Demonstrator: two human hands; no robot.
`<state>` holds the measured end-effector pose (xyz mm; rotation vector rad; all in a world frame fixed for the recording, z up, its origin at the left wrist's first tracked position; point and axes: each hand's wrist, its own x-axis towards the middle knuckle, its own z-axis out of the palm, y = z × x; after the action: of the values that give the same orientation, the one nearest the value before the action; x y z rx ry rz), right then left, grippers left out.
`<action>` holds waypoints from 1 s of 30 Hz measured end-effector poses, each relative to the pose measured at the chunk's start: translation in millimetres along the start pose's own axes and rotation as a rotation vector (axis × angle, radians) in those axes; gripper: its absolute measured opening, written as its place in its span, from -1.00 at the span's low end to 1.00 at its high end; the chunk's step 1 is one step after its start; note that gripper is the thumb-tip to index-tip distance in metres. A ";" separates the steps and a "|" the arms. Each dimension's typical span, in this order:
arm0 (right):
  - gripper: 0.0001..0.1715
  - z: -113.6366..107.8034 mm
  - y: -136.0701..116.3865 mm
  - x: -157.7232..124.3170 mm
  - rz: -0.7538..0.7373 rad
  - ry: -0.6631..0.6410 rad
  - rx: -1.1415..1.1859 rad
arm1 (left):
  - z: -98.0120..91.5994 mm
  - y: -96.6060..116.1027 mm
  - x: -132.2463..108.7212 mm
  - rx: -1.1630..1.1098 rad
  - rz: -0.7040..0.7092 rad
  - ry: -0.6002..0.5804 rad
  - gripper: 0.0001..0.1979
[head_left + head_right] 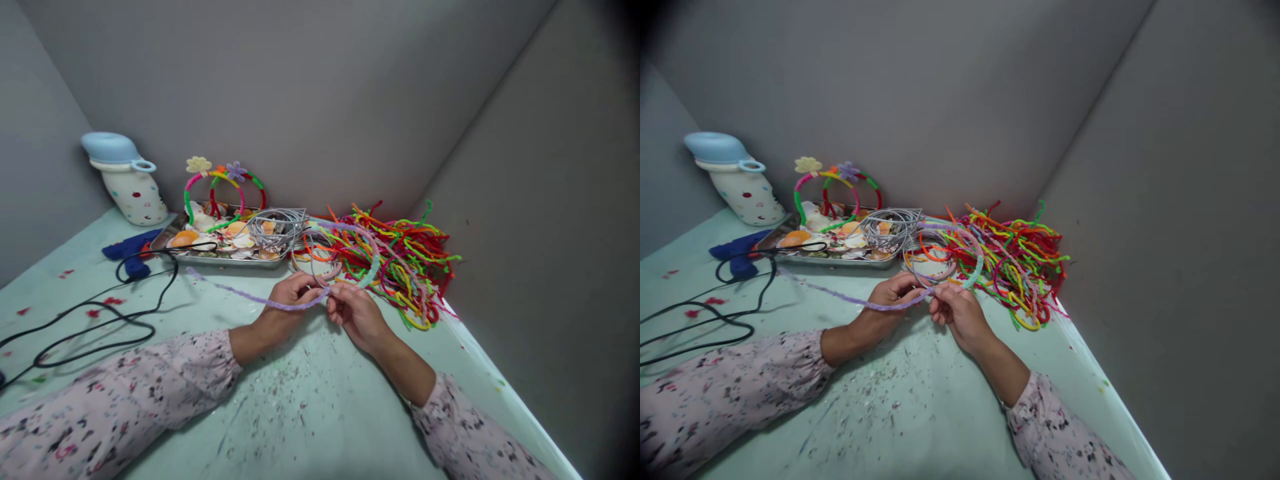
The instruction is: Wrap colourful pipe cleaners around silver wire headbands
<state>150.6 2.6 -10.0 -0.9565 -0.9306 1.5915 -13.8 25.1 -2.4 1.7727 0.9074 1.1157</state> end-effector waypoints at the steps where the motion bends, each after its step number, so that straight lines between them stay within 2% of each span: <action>1: -0.79 -0.1 0.2 0.1 0.000 0.000 0.003 | -0.1 -0.3 0.1 -0.003 0.001 0.000 -0.86; 19: -0.78 -1.2 1.0 1.5 0.002 0.003 0.030 | 2.5 -11.4 2.9 -0.037 0.022 0.053 -0.89; 30: -0.76 -1.2 1.8 0.7 0.004 -0.017 0.010 | 0.3 -4.7 1.2 -0.043 -0.025 0.017 -0.86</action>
<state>151.0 3.1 -12.1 -0.9397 -0.9317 1.6084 -13.7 27.9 -6.3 1.7146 0.9068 1.1278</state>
